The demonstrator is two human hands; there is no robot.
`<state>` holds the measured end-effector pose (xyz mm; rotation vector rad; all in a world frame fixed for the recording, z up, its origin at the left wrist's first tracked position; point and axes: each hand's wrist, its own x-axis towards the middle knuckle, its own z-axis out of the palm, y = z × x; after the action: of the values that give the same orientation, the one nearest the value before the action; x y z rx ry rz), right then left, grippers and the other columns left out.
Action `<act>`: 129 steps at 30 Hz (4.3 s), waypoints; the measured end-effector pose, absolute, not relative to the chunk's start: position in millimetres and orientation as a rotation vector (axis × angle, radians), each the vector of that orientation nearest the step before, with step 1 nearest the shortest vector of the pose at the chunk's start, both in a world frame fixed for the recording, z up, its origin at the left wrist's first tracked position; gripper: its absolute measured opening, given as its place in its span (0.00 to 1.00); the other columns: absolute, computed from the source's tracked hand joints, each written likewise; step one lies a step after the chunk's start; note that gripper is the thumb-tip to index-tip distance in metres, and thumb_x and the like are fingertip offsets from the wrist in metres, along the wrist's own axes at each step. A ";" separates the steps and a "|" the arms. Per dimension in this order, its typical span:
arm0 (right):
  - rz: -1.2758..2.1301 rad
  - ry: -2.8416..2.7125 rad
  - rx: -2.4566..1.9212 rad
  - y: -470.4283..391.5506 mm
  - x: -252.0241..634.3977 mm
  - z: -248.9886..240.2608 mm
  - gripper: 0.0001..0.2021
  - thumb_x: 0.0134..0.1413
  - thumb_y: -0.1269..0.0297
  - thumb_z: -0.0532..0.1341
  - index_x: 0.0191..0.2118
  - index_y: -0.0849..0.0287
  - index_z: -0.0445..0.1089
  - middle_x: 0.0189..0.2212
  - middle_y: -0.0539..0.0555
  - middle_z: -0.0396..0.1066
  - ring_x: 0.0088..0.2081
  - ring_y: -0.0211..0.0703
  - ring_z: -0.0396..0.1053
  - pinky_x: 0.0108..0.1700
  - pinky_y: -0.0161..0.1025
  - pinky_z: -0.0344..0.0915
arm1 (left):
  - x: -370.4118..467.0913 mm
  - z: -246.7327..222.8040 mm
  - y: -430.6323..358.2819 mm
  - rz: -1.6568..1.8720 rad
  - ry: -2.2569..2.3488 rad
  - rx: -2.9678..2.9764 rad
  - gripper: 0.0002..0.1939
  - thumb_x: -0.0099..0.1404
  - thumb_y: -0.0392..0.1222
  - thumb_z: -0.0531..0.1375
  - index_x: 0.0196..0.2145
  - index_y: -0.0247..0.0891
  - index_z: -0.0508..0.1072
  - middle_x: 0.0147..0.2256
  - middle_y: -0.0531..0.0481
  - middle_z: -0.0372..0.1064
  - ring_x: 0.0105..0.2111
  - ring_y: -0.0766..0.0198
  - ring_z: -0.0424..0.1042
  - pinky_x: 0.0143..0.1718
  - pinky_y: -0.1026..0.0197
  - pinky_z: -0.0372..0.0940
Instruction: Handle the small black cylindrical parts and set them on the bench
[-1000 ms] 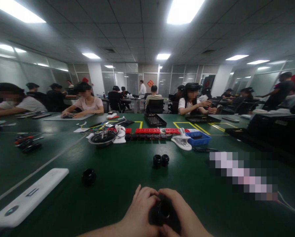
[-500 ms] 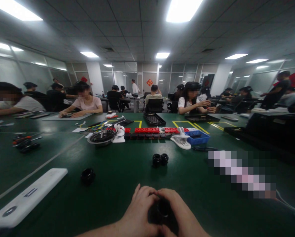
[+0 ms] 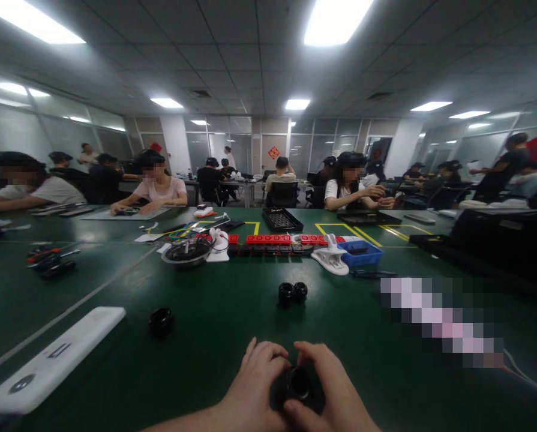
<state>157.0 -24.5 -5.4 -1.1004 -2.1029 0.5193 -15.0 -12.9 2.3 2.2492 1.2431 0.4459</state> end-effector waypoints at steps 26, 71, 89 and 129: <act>0.602 -2.079 -0.933 -28.9 168.7 -6.6 0.32 0.46 0.70 0.56 0.57 0.60 0.45 0.55 0.64 0.54 0.56 0.54 0.54 0.55 0.54 0.54 | -17.9 -0.4 -13.5 0.524 1.207 2.264 0.25 0.42 0.47 0.68 0.39 0.40 0.69 0.45 0.47 0.61 0.48 0.51 0.59 0.55 0.38 0.37; 0.640 -2.106 -0.885 -31.2 160.8 5.1 0.25 0.41 0.74 0.56 0.49 0.58 0.56 0.44 0.58 0.65 0.45 0.49 0.65 0.46 0.45 0.64 | -15.1 2.8 -15.9 0.557 1.213 2.263 0.27 0.42 0.43 0.68 0.42 0.41 0.69 0.43 0.48 0.62 0.47 0.52 0.60 0.56 0.40 0.37; 0.719 -2.125 -0.903 -27.4 161.4 -1.1 0.29 0.39 0.73 0.56 0.52 0.60 0.53 0.48 0.61 0.62 0.48 0.51 0.63 0.49 0.46 0.61 | -14.7 3.4 -12.4 0.469 1.208 2.259 0.26 0.42 0.43 0.67 0.41 0.41 0.69 0.45 0.47 0.62 0.48 0.51 0.59 0.56 0.38 0.36; 0.746 -2.048 -1.129 -25.5 158.9 -7.5 0.29 0.36 0.71 0.59 0.50 0.60 0.55 0.42 0.60 0.66 0.43 0.52 0.66 0.46 0.47 0.63 | -15.8 0.1 -12.5 0.497 1.227 2.249 0.24 0.41 0.41 0.67 0.39 0.41 0.70 0.44 0.48 0.62 0.47 0.52 0.60 0.56 0.41 0.38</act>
<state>158.9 -25.5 -7.5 -1.1293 -2.0478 0.7461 -15.8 -12.5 0.1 2.2487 1.2265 0.4966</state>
